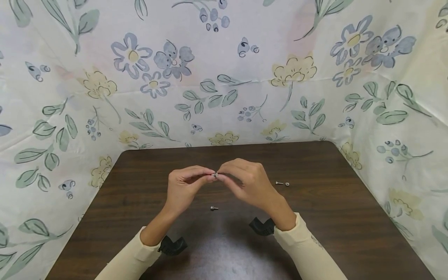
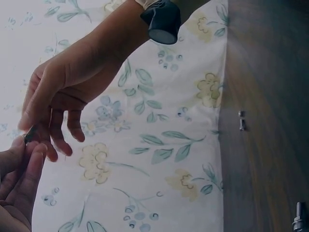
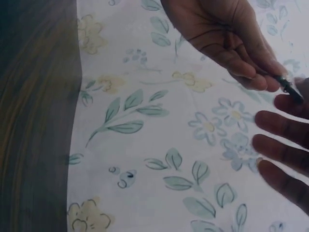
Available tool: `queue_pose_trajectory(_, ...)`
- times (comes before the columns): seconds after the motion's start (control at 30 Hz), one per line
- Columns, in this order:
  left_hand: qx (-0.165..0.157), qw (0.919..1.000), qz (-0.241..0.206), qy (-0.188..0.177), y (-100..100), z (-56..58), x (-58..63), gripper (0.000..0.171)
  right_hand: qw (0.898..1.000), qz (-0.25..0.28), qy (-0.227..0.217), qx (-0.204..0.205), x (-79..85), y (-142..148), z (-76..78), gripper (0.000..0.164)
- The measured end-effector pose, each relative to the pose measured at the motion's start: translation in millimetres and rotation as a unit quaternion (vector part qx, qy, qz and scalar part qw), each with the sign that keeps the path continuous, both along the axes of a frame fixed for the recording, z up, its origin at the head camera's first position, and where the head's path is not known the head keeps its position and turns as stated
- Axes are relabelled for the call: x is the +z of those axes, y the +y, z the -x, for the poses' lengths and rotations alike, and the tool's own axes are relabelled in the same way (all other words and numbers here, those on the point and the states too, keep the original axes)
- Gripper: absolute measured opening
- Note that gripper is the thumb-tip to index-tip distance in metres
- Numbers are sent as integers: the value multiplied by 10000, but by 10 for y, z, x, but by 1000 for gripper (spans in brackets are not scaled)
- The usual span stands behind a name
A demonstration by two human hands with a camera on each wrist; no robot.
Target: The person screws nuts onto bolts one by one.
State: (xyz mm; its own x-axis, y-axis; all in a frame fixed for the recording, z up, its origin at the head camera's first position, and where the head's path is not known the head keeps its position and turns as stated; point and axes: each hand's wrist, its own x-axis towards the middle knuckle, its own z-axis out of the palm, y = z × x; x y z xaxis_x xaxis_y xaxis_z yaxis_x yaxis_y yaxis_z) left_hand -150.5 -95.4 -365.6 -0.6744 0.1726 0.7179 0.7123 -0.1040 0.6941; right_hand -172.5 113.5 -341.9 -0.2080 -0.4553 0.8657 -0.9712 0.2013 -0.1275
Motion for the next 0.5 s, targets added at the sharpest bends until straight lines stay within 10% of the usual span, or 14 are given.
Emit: queue_pose_trajectory(0.5, -80, 9999, -61, -46, -7, -12, 7, 14, 9997, 26, 194, 177, 7, 7, 12, 14)
